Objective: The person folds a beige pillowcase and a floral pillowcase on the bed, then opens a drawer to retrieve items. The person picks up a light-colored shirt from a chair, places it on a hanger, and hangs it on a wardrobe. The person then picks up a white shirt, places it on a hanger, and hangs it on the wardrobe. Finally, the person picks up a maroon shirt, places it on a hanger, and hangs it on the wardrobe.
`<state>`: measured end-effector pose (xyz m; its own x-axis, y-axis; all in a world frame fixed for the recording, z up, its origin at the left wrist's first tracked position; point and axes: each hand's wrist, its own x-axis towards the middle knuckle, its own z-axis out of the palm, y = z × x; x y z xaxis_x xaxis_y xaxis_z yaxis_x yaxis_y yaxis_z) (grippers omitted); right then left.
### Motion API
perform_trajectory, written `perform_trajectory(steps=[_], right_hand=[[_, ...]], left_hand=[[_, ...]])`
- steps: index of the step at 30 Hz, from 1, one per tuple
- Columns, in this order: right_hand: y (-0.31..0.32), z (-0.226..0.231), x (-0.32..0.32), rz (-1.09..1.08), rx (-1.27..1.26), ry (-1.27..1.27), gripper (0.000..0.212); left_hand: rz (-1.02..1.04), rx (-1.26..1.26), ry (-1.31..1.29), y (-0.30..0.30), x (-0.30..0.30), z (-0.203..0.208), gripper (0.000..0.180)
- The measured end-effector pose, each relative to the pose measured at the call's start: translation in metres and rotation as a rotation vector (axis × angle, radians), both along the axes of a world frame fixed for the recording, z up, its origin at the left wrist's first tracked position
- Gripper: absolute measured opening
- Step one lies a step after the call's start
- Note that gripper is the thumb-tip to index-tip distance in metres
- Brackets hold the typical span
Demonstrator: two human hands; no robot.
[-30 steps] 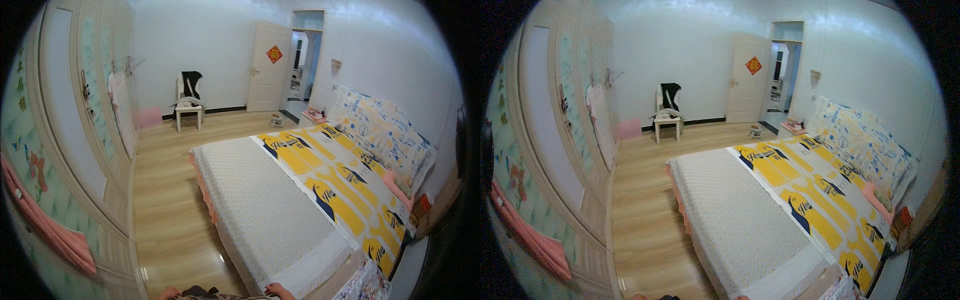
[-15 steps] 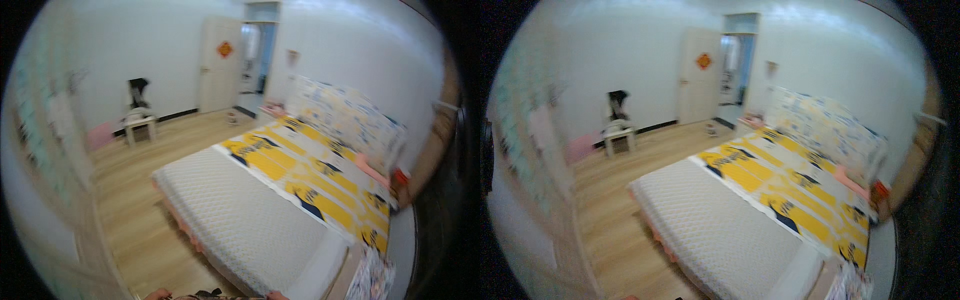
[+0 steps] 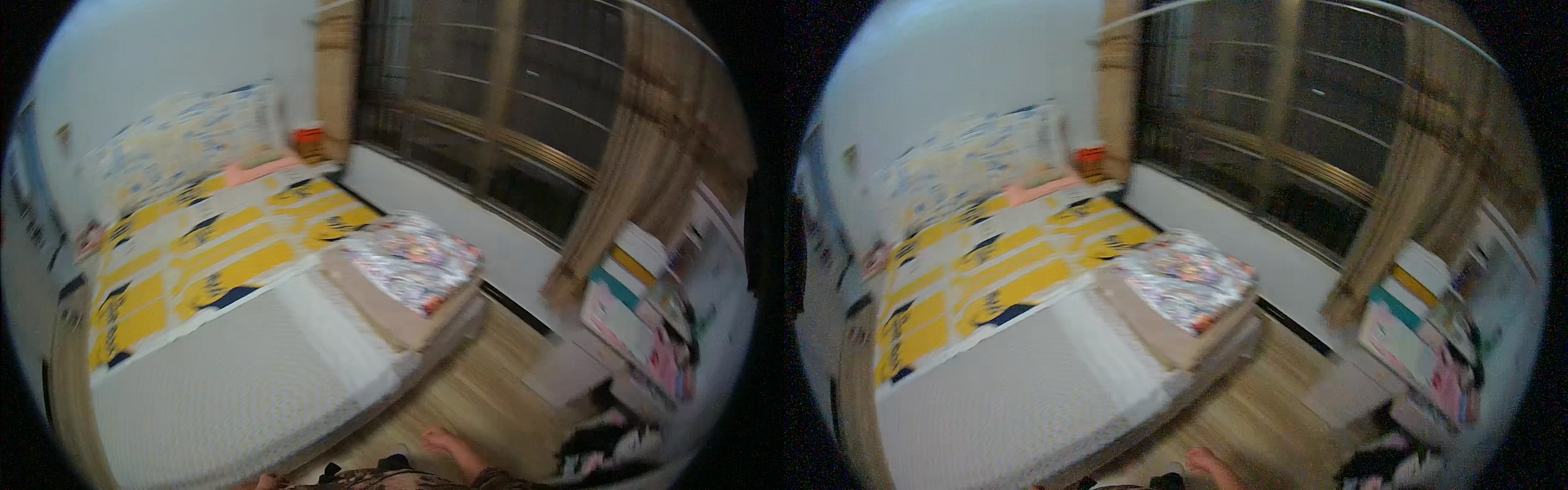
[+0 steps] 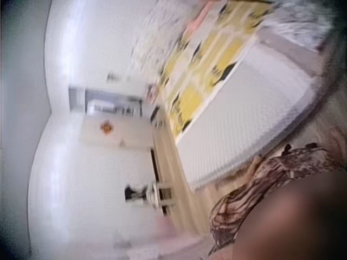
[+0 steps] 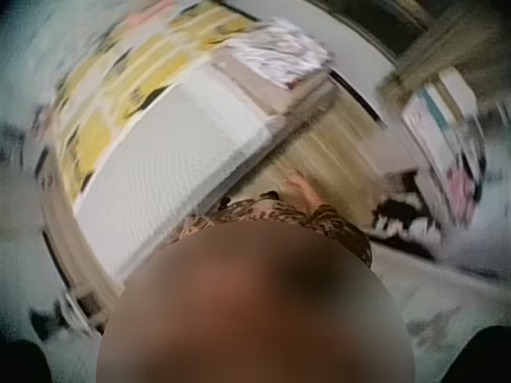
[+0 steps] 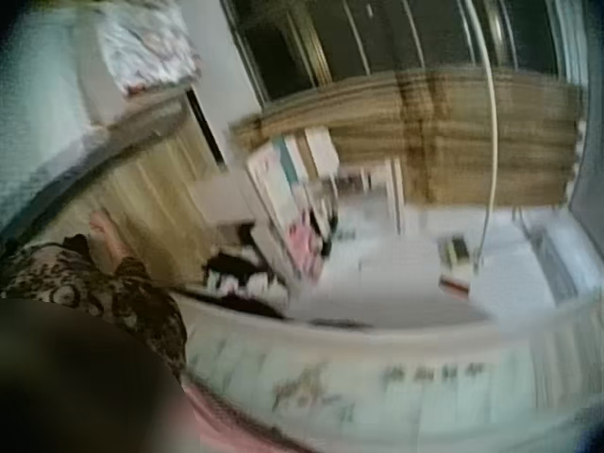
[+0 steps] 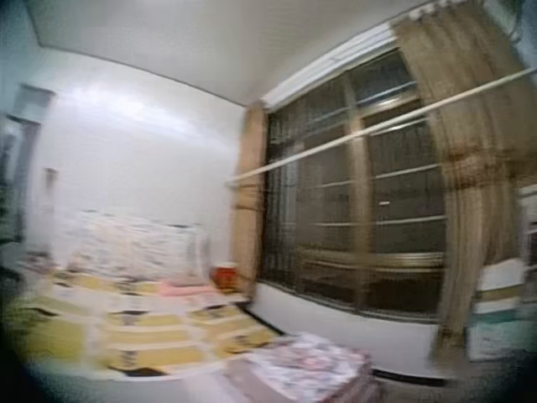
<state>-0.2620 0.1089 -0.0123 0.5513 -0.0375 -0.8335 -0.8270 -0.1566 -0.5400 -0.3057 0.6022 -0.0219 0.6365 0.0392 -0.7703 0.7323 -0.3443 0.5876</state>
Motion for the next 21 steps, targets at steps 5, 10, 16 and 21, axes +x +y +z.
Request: perform_trajectory(steps=[5,10,16,21], right_hand=[[-0.038,-0.100,-0.121,-0.237,0.031,0.120,0.028],[-0.045,-0.239,-0.284,-0.400,0.209,0.201,0.029],[-0.050,-0.269,-0.407,-0.625,0.269,0.420,0.025],[-0.095,-0.169,-0.314,-0.516,0.100,0.296,0.028]], left_hand=[[-0.376,0.018,0.022,-0.068,0.071,-0.011,0.025],[-0.621,0.052,0.066,-0.128,0.107,-0.016,0.025],[-0.825,0.036,0.106,-0.213,0.129,-0.024,0.025],[-0.948,0.052,0.123,-0.280,0.149,-0.031,0.025]])
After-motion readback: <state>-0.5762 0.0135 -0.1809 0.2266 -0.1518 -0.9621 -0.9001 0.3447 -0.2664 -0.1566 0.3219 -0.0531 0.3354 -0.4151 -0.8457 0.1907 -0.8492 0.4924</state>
